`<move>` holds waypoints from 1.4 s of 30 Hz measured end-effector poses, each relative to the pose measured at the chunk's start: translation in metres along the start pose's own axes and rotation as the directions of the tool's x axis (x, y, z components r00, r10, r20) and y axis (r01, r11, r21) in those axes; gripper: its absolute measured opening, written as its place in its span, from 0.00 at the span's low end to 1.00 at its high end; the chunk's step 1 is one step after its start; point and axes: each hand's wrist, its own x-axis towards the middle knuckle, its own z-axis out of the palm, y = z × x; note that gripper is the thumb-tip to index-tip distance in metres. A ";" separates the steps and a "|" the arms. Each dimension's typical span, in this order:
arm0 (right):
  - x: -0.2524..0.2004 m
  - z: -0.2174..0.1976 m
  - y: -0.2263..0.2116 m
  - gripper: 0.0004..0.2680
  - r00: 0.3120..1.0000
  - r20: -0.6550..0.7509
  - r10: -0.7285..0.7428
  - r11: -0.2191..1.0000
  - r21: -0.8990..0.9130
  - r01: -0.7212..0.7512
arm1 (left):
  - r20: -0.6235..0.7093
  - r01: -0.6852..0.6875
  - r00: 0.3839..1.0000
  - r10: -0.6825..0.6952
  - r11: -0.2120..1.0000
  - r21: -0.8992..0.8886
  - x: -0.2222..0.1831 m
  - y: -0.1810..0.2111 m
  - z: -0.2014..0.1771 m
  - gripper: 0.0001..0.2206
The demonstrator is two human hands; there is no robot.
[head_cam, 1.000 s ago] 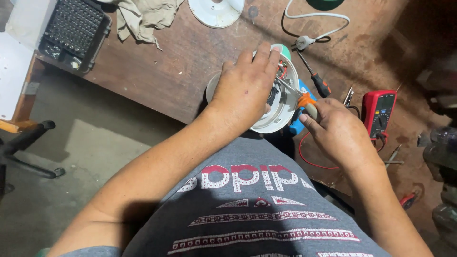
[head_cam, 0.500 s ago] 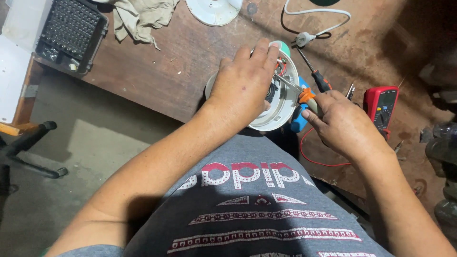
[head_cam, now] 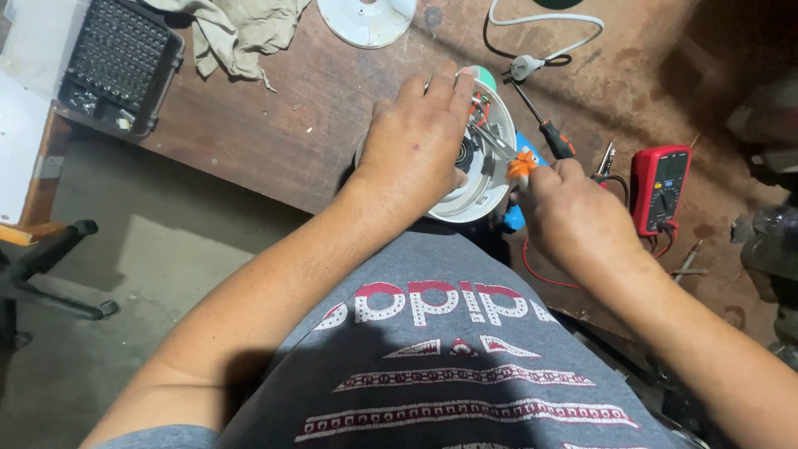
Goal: The person disassembles a white electric kettle with a green handle, removes the lid, and uses pliers and a screwdriver to manipulate internal wires and components at the base. The person adjusts and repositions wires inside the kettle base throughout the clip.
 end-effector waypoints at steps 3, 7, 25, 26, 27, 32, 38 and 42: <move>0.034 -0.044 0.013 0.13 0.883 0.452 0.129 0.882 0.355 -0.311 | 0.014 -0.005 1.000 0.005 0.999 -0.033 0.001 0.000 -0.001 0.65; 0.036 -0.035 0.042 0.06 0.816 0.576 0.049 0.480 0.703 -0.525 | 0.002 -0.018 1.000 0.018 0.999 -0.038 0.001 0.003 -0.004 0.65; 0.030 -0.047 0.009 0.15 0.902 0.419 0.106 0.875 0.391 -0.285 | 0.013 0.022 1.000 -0.021 0.997 -0.071 0.001 0.000 0.002 0.68; 0.029 -0.055 0.013 0.10 0.853 0.502 0.146 0.782 0.469 -0.410 | -0.002 0.010 1.000 -0.010 0.999 -0.044 0.000 0.002 0.002 0.67; 0.029 -0.063 0.017 0.08 0.794 0.584 0.169 0.667 0.525 -0.529 | -0.018 -0.001 1.000 0.000 1.000 -0.016 -0.001 0.004 0.002 0.66; 0.019 -0.094 0.006 0.12 0.793 0.568 0.221 0.774 0.393 -0.497 | -0.011 0.013 1.000 -0.013 1.000 -0.002 -0.001 0.005 0.001 0.66; 0.014 -0.096 -0.001 0.09 0.705 0.678 0.208 0.358 0.618 -0.700 | -0.018 0.016 1.000 -0.016 1.000 0.007 -0.004 0.006 0.001 0.66; 0.018 -0.076 0.001 0.08 0.732 0.663 0.153 0.168 0.713 -0.681 | 0.023 0.047 0.999 -0.048 0.997 0.062 -0.006 0.014 -0.003 0.66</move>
